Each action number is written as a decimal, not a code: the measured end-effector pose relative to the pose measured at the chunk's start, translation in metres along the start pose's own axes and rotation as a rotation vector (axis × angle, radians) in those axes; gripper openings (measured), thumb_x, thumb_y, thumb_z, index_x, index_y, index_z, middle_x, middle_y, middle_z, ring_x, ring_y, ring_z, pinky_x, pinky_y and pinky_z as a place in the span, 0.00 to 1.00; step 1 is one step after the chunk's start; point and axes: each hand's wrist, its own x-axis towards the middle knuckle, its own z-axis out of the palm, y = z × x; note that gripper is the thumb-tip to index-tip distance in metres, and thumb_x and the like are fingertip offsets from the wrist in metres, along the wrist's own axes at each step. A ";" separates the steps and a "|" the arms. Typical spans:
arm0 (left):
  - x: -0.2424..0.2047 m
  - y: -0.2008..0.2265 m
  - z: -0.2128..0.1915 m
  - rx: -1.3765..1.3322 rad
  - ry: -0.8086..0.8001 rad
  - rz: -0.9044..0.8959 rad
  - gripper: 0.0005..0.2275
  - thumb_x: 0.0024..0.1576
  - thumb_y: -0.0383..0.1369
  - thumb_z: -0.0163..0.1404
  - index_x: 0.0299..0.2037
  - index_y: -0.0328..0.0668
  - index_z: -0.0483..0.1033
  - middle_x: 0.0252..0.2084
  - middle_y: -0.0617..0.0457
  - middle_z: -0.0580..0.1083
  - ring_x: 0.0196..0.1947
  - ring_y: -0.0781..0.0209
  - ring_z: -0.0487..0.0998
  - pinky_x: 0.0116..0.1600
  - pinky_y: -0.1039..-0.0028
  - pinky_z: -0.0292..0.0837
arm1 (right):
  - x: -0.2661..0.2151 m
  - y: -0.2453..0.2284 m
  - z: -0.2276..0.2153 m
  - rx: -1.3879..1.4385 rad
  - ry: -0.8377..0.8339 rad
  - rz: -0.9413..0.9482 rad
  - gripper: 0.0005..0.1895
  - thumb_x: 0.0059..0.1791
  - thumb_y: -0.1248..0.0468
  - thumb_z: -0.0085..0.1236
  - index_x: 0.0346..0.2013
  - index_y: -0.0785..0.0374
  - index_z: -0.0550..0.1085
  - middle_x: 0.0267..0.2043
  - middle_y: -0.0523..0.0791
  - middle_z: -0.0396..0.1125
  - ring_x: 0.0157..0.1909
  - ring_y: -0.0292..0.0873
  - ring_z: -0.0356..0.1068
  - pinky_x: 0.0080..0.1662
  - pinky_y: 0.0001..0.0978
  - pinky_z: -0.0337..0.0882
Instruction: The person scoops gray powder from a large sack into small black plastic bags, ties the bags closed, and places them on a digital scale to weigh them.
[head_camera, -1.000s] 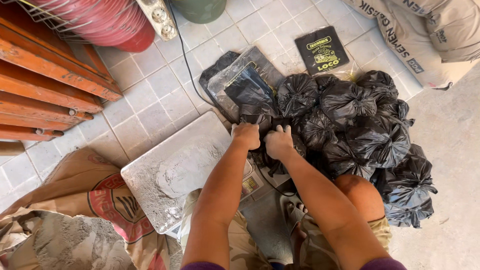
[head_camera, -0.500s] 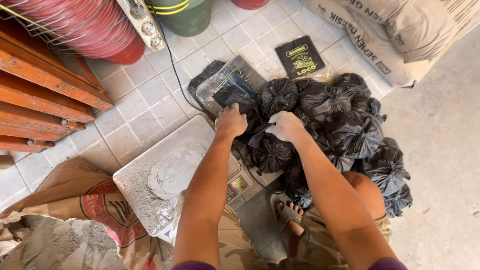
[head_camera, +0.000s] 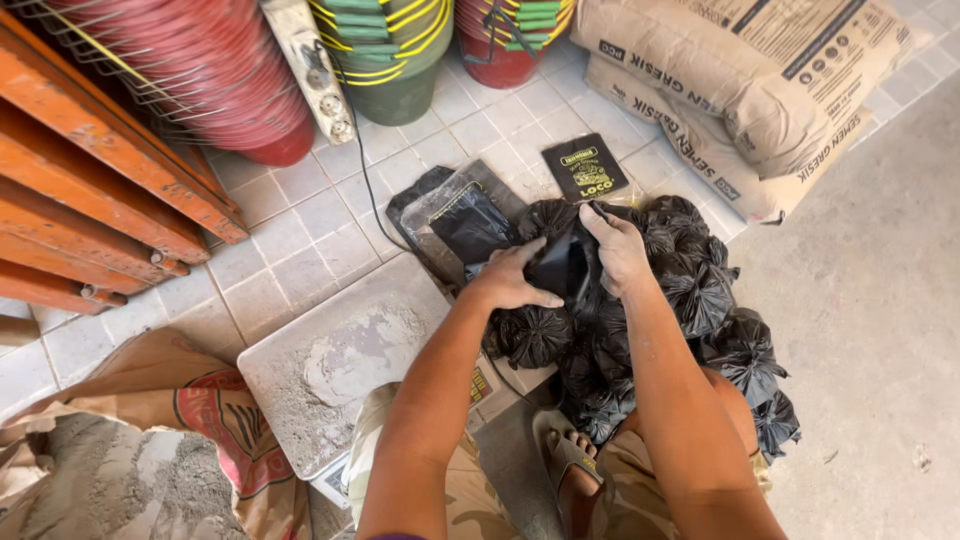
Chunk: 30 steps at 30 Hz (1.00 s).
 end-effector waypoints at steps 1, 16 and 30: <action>-0.004 0.005 -0.002 -0.002 0.012 0.003 0.44 0.37 0.49 0.59 0.64 0.52 0.49 0.63 0.40 0.55 0.65 0.37 0.47 0.64 0.44 0.41 | -0.003 -0.002 0.000 -0.003 -0.009 -0.008 0.14 0.43 0.59 0.60 0.27 0.68 0.69 0.22 0.51 0.66 0.25 0.44 0.71 0.26 0.33 0.72; 0.018 -0.020 0.006 -0.596 0.389 0.188 0.13 0.56 0.31 0.45 0.52 0.50 0.69 0.51 0.43 0.67 0.55 0.42 0.65 0.55 0.55 0.64 | -0.018 -0.004 0.014 -0.040 -0.030 -0.091 0.18 0.29 0.76 0.62 0.32 0.68 0.72 0.29 0.48 0.69 0.35 0.48 0.71 0.35 0.35 0.71; 0.067 -0.043 0.008 -1.156 0.561 0.184 0.14 0.39 0.23 0.61 0.36 0.32 0.75 0.29 0.49 0.75 0.30 0.65 0.75 0.37 0.79 0.72 | 0.030 0.055 0.000 -0.532 0.298 -0.231 0.26 0.33 0.47 0.71 0.24 0.61 0.67 0.20 0.48 0.63 0.28 0.47 0.67 0.28 0.33 0.64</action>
